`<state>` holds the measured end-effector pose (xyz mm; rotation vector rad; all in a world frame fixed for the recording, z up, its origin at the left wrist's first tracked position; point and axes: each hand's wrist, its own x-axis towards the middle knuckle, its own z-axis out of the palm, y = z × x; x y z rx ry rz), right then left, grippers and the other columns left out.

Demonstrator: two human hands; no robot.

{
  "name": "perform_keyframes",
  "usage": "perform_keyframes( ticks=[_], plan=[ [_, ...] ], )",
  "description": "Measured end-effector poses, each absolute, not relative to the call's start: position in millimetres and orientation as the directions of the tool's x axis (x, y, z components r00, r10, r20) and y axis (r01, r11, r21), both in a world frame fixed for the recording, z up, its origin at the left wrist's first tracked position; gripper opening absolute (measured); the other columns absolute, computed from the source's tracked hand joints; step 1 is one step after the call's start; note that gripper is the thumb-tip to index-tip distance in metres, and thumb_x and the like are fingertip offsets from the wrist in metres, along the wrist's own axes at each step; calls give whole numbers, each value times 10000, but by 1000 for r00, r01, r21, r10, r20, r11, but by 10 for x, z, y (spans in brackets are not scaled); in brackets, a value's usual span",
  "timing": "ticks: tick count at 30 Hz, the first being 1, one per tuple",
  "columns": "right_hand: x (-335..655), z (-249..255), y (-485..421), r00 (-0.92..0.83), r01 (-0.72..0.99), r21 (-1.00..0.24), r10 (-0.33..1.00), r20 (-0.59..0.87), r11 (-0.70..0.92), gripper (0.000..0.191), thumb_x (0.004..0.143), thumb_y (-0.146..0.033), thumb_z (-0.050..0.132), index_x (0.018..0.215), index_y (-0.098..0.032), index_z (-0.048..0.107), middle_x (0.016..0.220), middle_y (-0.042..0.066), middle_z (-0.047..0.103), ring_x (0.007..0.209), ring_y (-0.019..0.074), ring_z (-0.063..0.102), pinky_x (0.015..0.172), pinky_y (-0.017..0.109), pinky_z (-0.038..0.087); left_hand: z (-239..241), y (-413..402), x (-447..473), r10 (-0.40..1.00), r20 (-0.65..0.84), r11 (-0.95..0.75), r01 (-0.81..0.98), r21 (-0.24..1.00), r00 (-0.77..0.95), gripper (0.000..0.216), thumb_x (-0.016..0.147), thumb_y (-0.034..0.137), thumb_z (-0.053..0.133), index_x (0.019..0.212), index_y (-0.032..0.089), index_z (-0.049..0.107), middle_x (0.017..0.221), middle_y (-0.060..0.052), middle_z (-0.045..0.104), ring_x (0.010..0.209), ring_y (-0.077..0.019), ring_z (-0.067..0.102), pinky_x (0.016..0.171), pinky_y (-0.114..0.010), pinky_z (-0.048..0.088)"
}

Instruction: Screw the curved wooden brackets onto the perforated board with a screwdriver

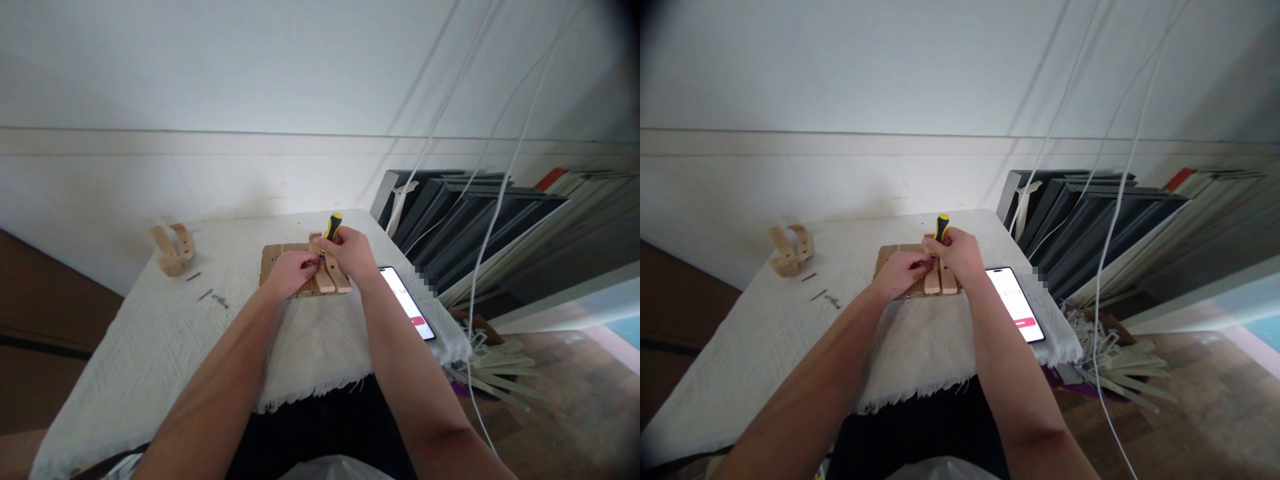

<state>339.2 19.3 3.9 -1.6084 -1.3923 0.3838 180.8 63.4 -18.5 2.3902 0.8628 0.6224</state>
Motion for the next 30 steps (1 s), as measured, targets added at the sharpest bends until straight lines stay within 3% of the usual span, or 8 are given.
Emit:
perform_keyframes(
  ticks=[4, 9, 13, 16, 23, 27, 30],
  plan=[
    [3365, 25, 180, 328, 599, -797, 886, 327, 73, 434, 732, -591, 627, 571, -204, 512, 517, -36, 477, 511, 114, 420, 509, 268, 295, -167, 617, 1803, 688, 231, -652, 448, 612, 688, 253, 790, 184, 495, 877, 170, 732, 820, -31, 714, 753, -160, 604, 663, -238, 402],
    [3490, -18, 123, 160, 502, -843, 938, 309, 192, 344, 832, -510, 522, 864, -188, 641, 759, 7, 631, 691, 153, 550, 621, 271, 384, -169, 610, 1798, 688, 225, -636, 424, 645, 690, 279, 812, 196, 480, 929, 180, 734, 853, -26, 720, 773, -158, 612, 674, -237, 411],
    [3406, -4, 192, 239, 640, -755, 897, 372, 142, 356, 756, -535, 618, 662, -202, 533, 613, -17, 539, 579, 131, 463, 557, 271, 331, -166, 614, 1804, 691, 224, -645, 447, 620, 687, 252, 803, 184, 490, 867, 162, 733, 798, -32, 707, 730, -154, 598, 640, -235, 394],
    [3350, -5, 224, 313, 652, -751, 866, 390, 102, 413, 728, -553, 642, 591, -219, 442, 557, -36, 474, 538, 118, 414, 526, 271, 295, -166, 619, 1805, 689, 231, -649, 443, 619, 687, 245, 797, 182, 501, 873, 153, 733, 827, -40, 711, 744, -158, 602, 647, -238, 399],
    [3425, -47, 99, 202, 550, -811, 911, 361, 199, 316, 806, -511, 568, 811, -197, 600, 726, 5, 610, 650, 146, 533, 617, 282, 388, -189, 630, 1807, 691, 231, -643, 436, 630, 685, 272, 796, 181, 498, 930, 182, 735, 863, -28, 727, 774, -162, 622, 676, -243, 417],
    [3375, -41, 129, 341, 598, -795, 863, 372, 106, 348, 722, -527, 662, 749, -192, 574, 679, 3, 597, 618, 146, 522, 588, 280, 375, -191, 631, 1813, 690, 231, -652, 451, 609, 686, 252, 803, 188, 498, 883, 160, 735, 808, -39, 719, 730, -161, 612, 649, -246, 396],
    [3395, -73, 152, 341, 577, -811, 875, 345, 95, 375, 760, -563, 603, 743, -189, 582, 668, 4, 596, 626, 153, 534, 597, 286, 387, -186, 633, 1810, 679, 242, -656, 425, 624, 693, 267, 801, 176, 498, 922, 166, 735, 862, -42, 727, 780, -167, 621, 673, -244, 398]
  ],
)
